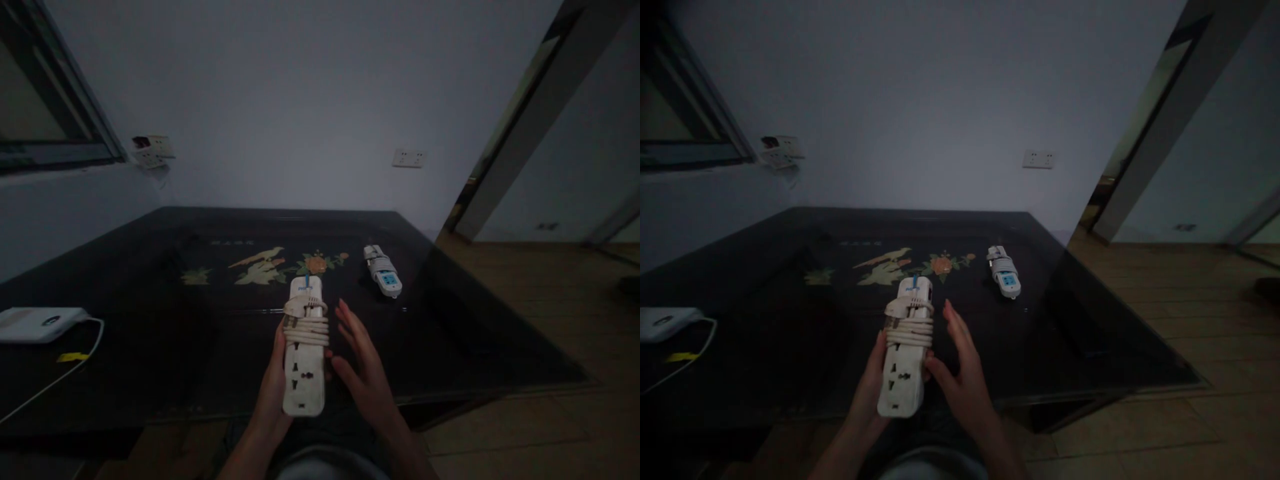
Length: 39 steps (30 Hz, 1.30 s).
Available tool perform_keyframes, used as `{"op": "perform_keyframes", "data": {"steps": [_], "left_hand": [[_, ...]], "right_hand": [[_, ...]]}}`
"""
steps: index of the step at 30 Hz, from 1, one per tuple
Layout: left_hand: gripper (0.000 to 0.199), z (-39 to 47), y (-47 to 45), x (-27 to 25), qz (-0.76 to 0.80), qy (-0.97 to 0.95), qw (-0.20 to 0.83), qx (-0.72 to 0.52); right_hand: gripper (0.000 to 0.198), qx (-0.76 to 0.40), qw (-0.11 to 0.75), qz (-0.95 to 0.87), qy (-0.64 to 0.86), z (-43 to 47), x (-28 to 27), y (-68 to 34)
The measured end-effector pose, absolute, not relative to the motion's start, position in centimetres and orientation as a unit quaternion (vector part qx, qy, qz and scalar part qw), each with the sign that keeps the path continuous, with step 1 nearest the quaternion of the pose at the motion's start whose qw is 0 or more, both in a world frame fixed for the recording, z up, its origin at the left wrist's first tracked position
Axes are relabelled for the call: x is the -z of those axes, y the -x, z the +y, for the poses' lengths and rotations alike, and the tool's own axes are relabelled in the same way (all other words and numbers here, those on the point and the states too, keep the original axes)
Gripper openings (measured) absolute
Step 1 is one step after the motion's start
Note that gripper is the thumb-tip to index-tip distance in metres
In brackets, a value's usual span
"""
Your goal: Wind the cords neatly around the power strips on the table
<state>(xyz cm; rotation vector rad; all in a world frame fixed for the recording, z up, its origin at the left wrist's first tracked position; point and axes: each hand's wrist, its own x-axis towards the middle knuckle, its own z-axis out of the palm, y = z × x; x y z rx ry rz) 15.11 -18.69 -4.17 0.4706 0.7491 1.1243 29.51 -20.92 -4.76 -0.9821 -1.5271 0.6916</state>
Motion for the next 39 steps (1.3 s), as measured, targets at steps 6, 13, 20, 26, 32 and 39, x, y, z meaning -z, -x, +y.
{"op": "perform_keyframes", "data": {"steps": [6, 13, 20, 26, 32, 39], "left_hand": [[0.061, -17.6, -16.1, 5.0, 0.353, -0.229, 0.743, -0.52], [0.063, -15.8, -19.7, 3.4, 0.317, -0.253, 0.719, -0.564], [0.054, -9.9, -22.1, 1.0, 0.256, -0.359, 0.759, -0.479], [0.025, -3.7, -25.3, 2.3, 0.308, -0.373, 0.743, -0.462], [0.013, -1.0, -27.4, 5.4, 0.34, -0.383, 0.739, -0.438], [0.022, 0.5, -27.8, 6.7, 0.358, -0.46, 0.695, -0.42]], "right_hand": [[0.093, -0.263, 0.527, -0.686, 0.427, -23.4, 7.8, -28.0], [0.09, -0.165, 0.511, -0.665, 0.52, -22.2, 7.5, -29.8], [0.089, -0.15, 0.512, -0.664, 0.523, -17.5, 4.5, -35.4], [0.084, -0.252, 0.552, -0.626, 0.49, -11.6, 6.0, -38.7], [0.076, -0.295, 0.545, -0.609, 0.495, -8.6, 7.9, -41.0], [0.057, -0.308, 0.518, -0.613, 0.511, -8.0, 8.3, -41.8]]}}
